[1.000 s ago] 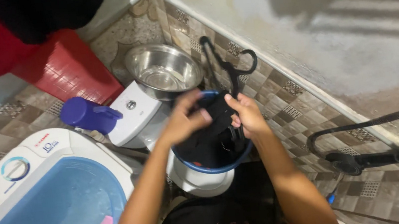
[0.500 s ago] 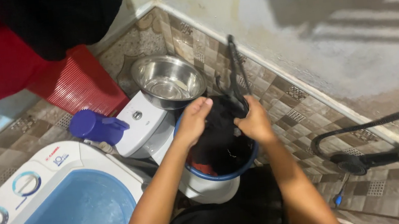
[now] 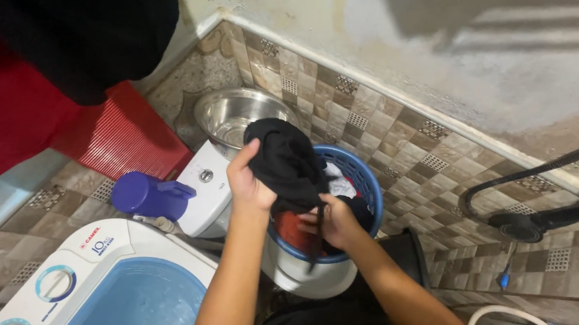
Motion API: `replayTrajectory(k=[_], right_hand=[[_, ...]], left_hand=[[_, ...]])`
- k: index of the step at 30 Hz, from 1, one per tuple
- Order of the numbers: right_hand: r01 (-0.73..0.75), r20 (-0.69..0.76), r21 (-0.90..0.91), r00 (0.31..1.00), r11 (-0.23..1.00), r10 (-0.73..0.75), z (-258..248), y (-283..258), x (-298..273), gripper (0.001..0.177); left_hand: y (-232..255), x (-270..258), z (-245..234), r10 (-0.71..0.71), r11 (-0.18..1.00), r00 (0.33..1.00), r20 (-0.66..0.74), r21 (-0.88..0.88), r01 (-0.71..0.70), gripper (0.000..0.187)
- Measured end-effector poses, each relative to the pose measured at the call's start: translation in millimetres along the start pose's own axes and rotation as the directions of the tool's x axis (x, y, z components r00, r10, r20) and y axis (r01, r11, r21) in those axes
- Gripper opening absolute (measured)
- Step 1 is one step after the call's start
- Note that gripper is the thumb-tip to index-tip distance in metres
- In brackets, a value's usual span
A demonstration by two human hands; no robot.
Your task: Hanging various pieces of wet laundry onto hangers and a clothesline in a bathroom area.
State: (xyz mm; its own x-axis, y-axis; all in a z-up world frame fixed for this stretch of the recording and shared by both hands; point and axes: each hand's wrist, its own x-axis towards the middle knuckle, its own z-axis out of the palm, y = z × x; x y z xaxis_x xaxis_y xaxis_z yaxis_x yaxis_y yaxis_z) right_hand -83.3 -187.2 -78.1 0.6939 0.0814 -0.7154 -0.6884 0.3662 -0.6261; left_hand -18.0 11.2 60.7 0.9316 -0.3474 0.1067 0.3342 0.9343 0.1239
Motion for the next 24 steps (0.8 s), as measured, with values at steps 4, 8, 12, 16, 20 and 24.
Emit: replayTrajectory(k=[4,8,12,16,20,24], right_hand=[[0.004,0.341,0.521,0.915,0.853,-0.213,24,-41,-31,0.054],[0.075,0.284,0.723,0.873,0.686,-0.395,12,-71,-30,0.05],[0.022,0.441,0.726,0.753,0.687,-0.489,12,-77,-11,0.04],[0.017,0.482,0.632,0.774,0.775,-0.411,15,-86,-22,0.048],[0.009,0.494,0.552,0.802,0.833,-0.336,19,-112,-56,0.054],[-0.044,0.521,0.578,0.788,0.815,-0.328,10,-118,-57,0.055]], left_hand=[[14,-14,-29,0.028,0.975,0.998,-0.048,0.223,-0.017,0.038],[21,-36,-44,0.33,0.29,0.936,-0.119,0.957,0.019,0.067],[10,-51,-91,0.055,-0.406,0.967,0.249,0.89,-0.206,0.113],[-2,-41,-166,-0.041,-0.196,0.971,-0.234,0.955,0.222,0.071],[-6,-41,-58,-0.027,0.05,0.987,-0.161,0.985,0.163,0.083],[-22,-39,-28,-0.044,-0.246,0.968,-0.248,0.942,0.23,0.109]])
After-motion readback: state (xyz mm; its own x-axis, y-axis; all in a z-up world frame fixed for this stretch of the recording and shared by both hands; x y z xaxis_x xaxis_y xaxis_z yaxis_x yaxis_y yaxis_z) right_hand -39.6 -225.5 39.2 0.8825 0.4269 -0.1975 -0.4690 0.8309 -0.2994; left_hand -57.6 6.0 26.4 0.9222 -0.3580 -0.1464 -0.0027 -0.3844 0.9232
